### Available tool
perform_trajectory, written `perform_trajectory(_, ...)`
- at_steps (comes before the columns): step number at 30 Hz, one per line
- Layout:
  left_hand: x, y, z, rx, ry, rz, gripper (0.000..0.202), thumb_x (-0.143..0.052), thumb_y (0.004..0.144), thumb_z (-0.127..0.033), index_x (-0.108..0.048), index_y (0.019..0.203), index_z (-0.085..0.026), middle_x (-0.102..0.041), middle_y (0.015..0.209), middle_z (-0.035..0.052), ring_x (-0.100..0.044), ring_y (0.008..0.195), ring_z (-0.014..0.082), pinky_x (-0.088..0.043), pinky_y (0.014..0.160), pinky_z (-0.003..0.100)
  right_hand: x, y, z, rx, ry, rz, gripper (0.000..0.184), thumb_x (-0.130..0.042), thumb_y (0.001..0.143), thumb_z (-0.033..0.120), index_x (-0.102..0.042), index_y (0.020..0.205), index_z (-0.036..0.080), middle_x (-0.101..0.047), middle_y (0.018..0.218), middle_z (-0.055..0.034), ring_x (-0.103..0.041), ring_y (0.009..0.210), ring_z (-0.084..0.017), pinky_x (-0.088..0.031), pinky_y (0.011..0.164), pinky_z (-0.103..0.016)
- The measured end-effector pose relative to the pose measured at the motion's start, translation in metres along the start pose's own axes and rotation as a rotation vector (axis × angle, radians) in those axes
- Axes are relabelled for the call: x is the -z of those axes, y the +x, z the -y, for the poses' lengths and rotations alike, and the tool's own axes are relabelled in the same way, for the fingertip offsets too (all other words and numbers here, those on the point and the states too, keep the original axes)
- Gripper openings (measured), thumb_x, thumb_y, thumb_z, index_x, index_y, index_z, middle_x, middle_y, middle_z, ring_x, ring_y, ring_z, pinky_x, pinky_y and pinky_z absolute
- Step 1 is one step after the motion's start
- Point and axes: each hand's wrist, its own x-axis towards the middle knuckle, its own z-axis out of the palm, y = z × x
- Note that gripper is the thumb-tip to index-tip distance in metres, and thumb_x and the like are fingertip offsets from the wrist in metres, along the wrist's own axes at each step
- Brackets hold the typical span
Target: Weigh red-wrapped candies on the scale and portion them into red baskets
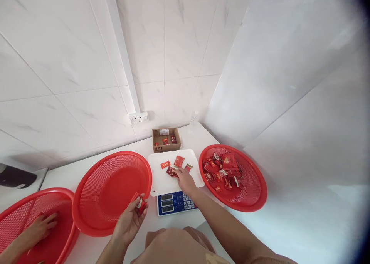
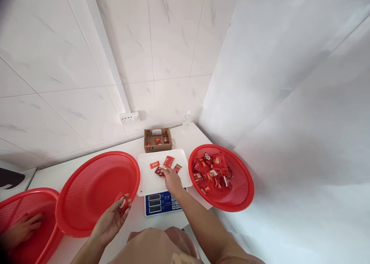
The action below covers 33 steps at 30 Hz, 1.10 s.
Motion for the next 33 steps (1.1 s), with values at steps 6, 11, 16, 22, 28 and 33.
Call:
perform_trajectory(6,0.013,-0.001,-0.001,-0.002,-0.063,-0.037,0.01,-0.053,0.087,-0.012,-0.062,0.089,-0.017,-0.068,0.074,0.0006,-0.069,0.063,0.0093,-0.058,0.058,0.018,-0.01,0.003,0.039,-0.105,0.509,0.014,0.028,-0.051,0.08,0.013,-0.068,0.101,0.021,-0.071,0.094,-0.0042,-0.066,0.087,-0.02,-0.051,0.082,-0.035)
perform_trajectory(11,0.015,0.003,-0.001,-0.101,-0.049,-0.068,0.016,-0.052,0.085,-0.003,-0.061,0.083,-0.015,-0.071,0.082,0.0043,-0.071,0.077,0.012,-0.06,0.072,0.022,-0.003,0.014,0.066,0.069,0.599,0.072,0.05,-0.061,0.079,0.03,-0.054,0.128,0.024,-0.057,0.131,-0.0082,-0.058,0.112,-0.021,-0.048,0.092,-0.036)
perform_trajectory(16,0.027,0.009,-0.011,-0.206,0.037,-0.106,0.013,-0.057,0.083,-0.005,-0.063,0.084,-0.016,-0.072,0.081,0.0009,-0.064,0.056,0.006,-0.056,0.055,0.014,0.011,0.018,0.015,-0.119,-0.022,-0.059,0.046,-0.058,0.08,0.016,-0.056,0.126,0.017,-0.05,0.136,-0.015,-0.039,0.131,-0.03,-0.034,0.105,-0.046)
perform_trajectory(22,0.04,0.017,-0.026,-0.195,-0.055,-0.129,0.008,-0.053,0.087,-0.01,-0.058,0.091,-0.015,-0.07,0.09,0.0069,-0.071,0.087,0.0147,-0.059,0.078,0.022,0.008,0.003,-0.031,-0.16,-0.165,-0.018,0.037,-0.043,0.082,0.004,-0.065,0.108,0.016,-0.06,0.117,-0.014,-0.05,0.115,-0.026,-0.043,0.094,-0.037)
perform_trajectory(28,0.041,0.027,-0.015,-0.278,0.25,-0.155,0.059,-0.053,0.087,-0.022,-0.029,0.141,-0.022,-0.057,0.131,0.0153,-0.063,0.111,0.0214,-0.05,0.099,0.037,0.002,0.003,0.019,-0.204,0.567,0.069,0.03,-0.054,0.082,0.018,-0.063,0.11,0.02,-0.066,0.1,-0.0062,-0.063,0.093,-0.019,-0.052,0.083,-0.035)
perform_trajectory(33,0.046,0.041,0.009,-0.44,1.234,-0.012,0.053,-0.043,0.087,-0.037,-0.042,0.136,-0.016,-0.051,0.141,0.0117,-0.046,0.131,0.0217,-0.038,0.108,0.035,0.009,0.023,0.069,0.13,0.718,0.223,0.058,-0.061,0.081,0.042,-0.046,0.135,0.028,-0.053,0.134,-0.0074,-0.046,0.127,-0.022,-0.038,0.104,-0.042)
